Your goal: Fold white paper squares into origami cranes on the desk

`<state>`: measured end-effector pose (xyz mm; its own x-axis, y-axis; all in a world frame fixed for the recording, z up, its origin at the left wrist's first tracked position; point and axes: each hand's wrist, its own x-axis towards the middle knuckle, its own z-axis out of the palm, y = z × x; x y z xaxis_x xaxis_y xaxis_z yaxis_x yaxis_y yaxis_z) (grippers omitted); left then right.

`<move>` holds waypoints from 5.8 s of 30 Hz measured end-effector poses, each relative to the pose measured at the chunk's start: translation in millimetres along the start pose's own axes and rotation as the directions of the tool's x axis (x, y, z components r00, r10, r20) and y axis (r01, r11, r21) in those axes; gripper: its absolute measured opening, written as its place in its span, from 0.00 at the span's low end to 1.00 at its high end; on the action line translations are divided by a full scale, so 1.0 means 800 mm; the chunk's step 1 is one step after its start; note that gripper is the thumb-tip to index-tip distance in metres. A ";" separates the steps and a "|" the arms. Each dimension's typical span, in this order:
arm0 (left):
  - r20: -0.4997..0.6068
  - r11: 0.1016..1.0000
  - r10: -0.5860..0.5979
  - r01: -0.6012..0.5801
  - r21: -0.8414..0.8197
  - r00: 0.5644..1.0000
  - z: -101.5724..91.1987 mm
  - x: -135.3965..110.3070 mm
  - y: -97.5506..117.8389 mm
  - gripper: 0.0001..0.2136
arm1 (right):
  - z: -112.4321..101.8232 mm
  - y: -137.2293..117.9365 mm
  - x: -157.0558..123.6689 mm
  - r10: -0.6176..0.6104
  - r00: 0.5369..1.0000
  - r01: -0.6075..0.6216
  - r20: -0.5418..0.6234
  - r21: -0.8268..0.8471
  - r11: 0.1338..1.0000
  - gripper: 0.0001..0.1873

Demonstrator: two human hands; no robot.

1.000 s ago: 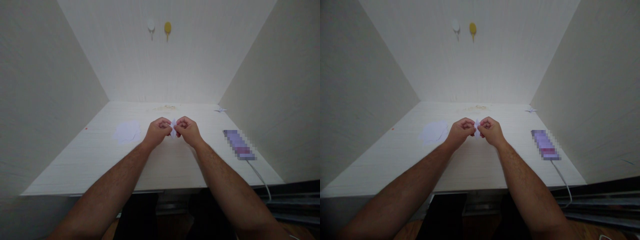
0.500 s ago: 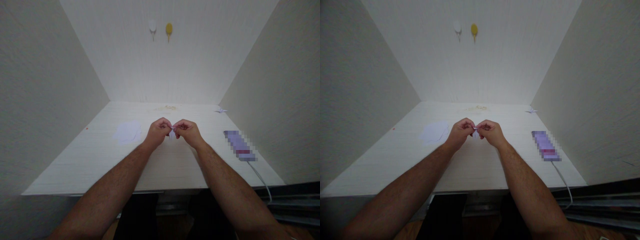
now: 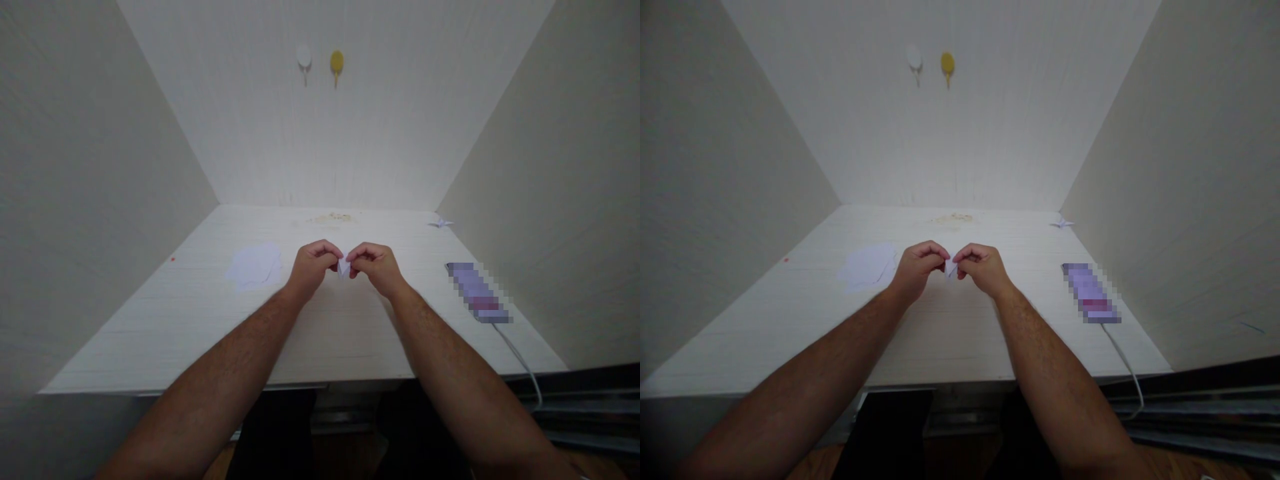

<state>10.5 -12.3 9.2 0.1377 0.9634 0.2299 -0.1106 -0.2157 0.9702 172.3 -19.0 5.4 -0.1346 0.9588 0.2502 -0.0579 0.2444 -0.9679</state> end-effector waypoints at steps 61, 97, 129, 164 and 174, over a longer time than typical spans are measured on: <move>-0.042 0.994 0.061 -0.057 0.088 0.997 -0.005 0.002 -0.009 0.11 | 0.006 0.002 0.000 -0.075 0.989 0.057 -0.128 -0.136 0.989 0.07; -0.129 0.955 0.181 -0.143 0.261 0.975 -0.001 0.001 -0.009 0.06 | 0.013 -0.001 0.001 -0.084 0.976 0.066 -0.201 -0.095 0.993 0.08; 0.055 0.937 -0.238 0.244 -0.249 0.970 0.001 0.008 -0.011 0.07 | 0.008 0.001 0.002 0.047 0.996 -0.042 -0.082 0.064 0.997 0.11; -0.012 0.997 -0.005 0.004 -0.082 1.000 0.001 0.003 -0.010 0.12 | 0.004 0.006 0.005 0.148 0.984 -0.131 -0.100 0.155 0.979 0.10; -0.116 0.999 -0.048 0.047 -0.015 0.992 0.004 0.004 -0.008 0.11 | 0.007 0.009 0.004 -0.049 0.980 0.030 -0.192 -0.098 0.995 0.10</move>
<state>15.0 -8.4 4.3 0.0274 0.9847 0.1723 -0.1185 -0.1679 0.9787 166.1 -15.1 -0.4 0.0611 0.9557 0.2878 0.0350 0.2861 -0.9576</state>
